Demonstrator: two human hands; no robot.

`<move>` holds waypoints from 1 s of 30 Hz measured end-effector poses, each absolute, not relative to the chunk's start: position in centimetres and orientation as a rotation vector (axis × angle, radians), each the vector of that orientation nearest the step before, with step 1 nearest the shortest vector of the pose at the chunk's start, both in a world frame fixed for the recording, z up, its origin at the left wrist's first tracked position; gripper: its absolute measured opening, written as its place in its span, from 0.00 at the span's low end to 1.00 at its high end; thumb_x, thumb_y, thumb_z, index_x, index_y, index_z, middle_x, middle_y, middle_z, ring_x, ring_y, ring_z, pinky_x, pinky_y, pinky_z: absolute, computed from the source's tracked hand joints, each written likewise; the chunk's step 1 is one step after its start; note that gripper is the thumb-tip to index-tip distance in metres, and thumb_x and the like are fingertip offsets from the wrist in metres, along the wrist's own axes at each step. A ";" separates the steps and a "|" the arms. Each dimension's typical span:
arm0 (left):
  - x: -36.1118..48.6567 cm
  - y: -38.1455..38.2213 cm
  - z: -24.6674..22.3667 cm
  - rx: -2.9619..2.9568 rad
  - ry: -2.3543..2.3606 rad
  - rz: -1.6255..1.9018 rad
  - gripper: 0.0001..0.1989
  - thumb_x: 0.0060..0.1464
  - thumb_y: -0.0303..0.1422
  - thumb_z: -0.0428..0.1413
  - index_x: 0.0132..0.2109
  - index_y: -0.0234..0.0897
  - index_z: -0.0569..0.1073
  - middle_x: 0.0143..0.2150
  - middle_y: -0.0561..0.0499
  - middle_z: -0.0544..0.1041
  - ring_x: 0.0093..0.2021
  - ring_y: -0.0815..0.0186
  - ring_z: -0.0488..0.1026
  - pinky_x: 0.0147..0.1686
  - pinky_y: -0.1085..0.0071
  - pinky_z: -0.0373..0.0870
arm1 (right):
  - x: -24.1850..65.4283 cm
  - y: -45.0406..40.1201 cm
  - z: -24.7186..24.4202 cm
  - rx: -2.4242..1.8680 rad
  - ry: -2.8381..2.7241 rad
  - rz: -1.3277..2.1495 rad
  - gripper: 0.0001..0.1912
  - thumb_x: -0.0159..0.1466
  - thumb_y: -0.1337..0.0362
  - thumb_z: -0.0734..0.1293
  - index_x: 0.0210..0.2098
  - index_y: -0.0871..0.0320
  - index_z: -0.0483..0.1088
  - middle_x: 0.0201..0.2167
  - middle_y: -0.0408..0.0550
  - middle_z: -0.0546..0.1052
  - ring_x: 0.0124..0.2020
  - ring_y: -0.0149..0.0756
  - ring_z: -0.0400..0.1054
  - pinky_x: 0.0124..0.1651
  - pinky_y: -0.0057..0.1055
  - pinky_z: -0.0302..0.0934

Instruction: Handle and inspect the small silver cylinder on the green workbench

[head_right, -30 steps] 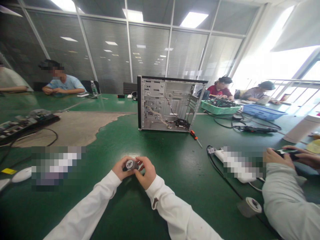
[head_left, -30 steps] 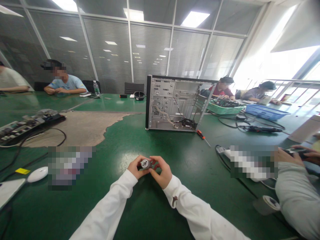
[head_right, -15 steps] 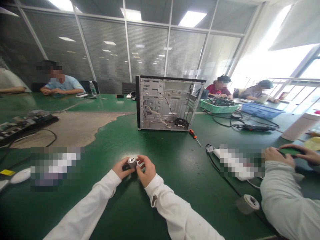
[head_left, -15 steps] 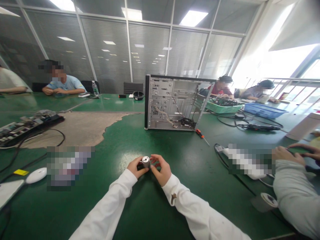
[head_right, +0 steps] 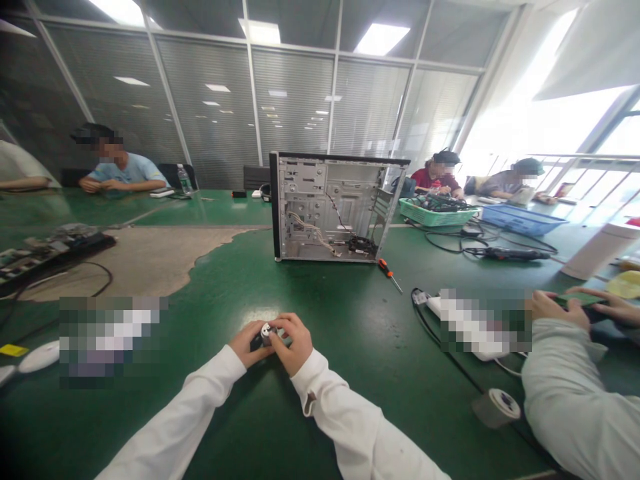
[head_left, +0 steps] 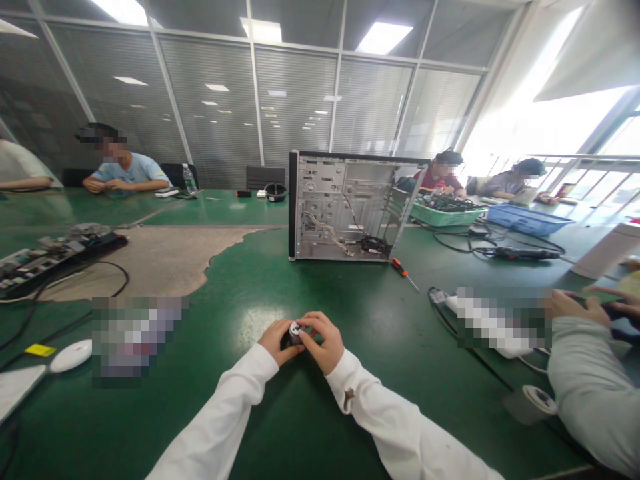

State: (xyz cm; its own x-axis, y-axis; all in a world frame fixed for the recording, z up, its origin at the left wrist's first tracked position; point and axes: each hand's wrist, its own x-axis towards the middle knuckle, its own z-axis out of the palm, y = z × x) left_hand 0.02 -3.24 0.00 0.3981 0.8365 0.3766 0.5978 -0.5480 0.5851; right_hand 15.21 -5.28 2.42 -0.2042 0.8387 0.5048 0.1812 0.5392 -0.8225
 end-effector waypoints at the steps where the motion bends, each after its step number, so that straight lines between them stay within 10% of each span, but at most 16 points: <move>1: 0.0 -3.2 0.0 2.327 1.230 0.911 0.17 0.38 0.38 0.54 0.38 0.35 0.67 0.34 0.47 0.70 0.35 0.61 0.66 0.35 0.64 0.62 | 15.2 -5.3 2.5 -0.863 -1.703 0.748 0.11 0.51 0.68 0.60 0.35 0.54 0.67 0.34 0.48 0.65 0.33 0.33 0.61 0.30 0.28 0.58; 15: 0.6 -3.7 0.5 2.283 1.061 0.918 0.19 0.36 0.34 0.56 0.39 0.35 0.65 0.34 0.49 0.69 0.36 0.63 0.66 0.35 0.67 0.63 | 15.9 -5.5 4.2 -0.838 -1.718 0.517 0.05 0.53 0.69 0.59 0.30 0.56 0.64 0.31 0.47 0.66 0.33 0.32 0.60 0.34 0.30 0.56; 30: -4.2 -0.6 -1.3 2.110 1.967 0.812 0.23 0.36 0.25 0.53 0.45 0.32 0.62 0.44 0.45 0.68 0.44 0.59 0.64 0.43 0.66 0.60 | 18.3 -1.0 0.0 -1.212 -1.940 0.345 0.05 0.53 0.65 0.60 0.28 0.58 0.66 0.25 0.43 0.68 0.25 0.28 0.61 0.32 0.26 0.56</move>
